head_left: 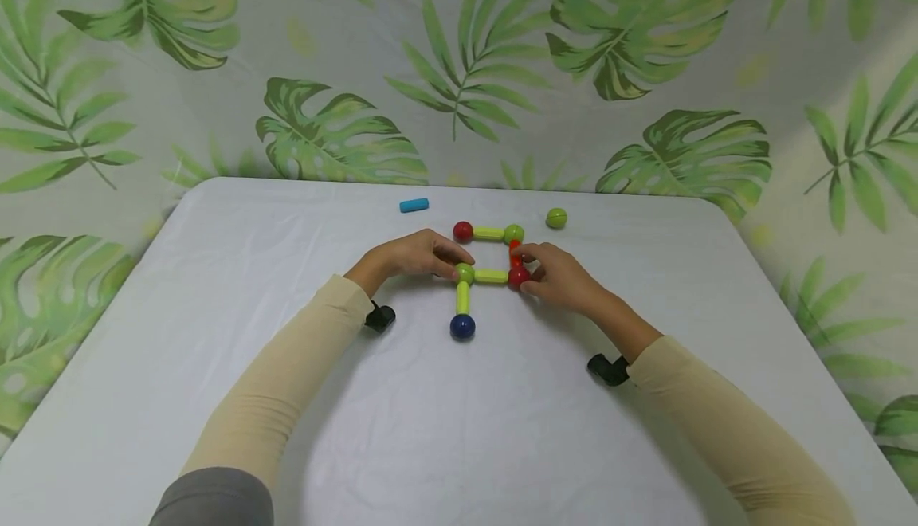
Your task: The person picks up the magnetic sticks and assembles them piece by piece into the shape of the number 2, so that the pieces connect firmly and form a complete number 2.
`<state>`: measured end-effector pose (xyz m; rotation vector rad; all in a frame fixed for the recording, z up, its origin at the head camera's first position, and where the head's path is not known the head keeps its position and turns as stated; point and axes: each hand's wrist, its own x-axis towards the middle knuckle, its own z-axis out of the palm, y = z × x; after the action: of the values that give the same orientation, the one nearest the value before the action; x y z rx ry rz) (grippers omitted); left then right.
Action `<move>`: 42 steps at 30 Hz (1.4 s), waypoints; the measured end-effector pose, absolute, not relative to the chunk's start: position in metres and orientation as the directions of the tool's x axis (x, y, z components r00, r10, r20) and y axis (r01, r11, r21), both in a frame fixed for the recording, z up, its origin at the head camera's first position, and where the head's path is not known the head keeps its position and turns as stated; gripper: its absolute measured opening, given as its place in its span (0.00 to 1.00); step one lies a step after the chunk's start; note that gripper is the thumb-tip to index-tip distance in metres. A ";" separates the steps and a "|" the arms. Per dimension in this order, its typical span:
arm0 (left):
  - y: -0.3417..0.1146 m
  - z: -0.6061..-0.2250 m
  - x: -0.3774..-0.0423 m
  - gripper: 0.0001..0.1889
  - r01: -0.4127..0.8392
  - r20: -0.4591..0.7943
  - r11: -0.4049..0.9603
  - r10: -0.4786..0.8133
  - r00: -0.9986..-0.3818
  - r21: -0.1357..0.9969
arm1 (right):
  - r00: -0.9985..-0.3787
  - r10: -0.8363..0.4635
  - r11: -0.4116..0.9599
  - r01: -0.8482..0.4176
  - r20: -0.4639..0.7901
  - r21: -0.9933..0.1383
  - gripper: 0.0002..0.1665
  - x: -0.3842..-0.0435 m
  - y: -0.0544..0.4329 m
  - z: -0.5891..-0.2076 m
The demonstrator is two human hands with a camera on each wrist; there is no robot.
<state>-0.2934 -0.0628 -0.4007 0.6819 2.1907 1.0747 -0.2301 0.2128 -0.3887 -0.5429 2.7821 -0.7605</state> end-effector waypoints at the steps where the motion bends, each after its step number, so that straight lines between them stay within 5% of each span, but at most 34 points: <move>1: -0.063 -0.400 -0.293 0.20 0.186 -0.284 0.542 0.666 -0.689 0.820 | -0.907 -0.409 0.795 -0.301 -0.099 -0.527 0.32 -0.230 0.212 -0.389; 29: -0.068 -0.397 -0.295 0.20 0.177 -0.288 0.548 0.655 -0.699 0.818 | -0.903 -0.420 0.777 -0.305 -0.093 -0.550 0.25 -0.234 0.210 -0.392; 35: -0.090 -0.389 -0.306 0.20 0.137 -0.232 0.563 0.535 -0.812 0.815 | -0.902 -0.416 0.781 -0.289 -0.116 -0.554 0.25 -0.236 0.207 -0.393; 39: -0.103 -0.389 -0.312 0.19 0.152 -0.075 0.611 0.330 -0.941 0.777 | -0.899 -0.419 0.776 -0.281 -0.129 -0.565 0.25 -0.237 0.209 -0.393; 42: -0.109 -0.393 -0.320 0.20 0.170 0.069 0.689 0.172 -0.983 0.704 | -0.898 -0.415 0.773 -0.263 -0.147 -0.577 0.25 -0.238 0.211 -0.392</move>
<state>-0.3196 -0.1095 -0.3934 0.2926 2.8849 1.2030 -0.2379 0.2113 -0.3920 -0.5275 2.7019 -0.8211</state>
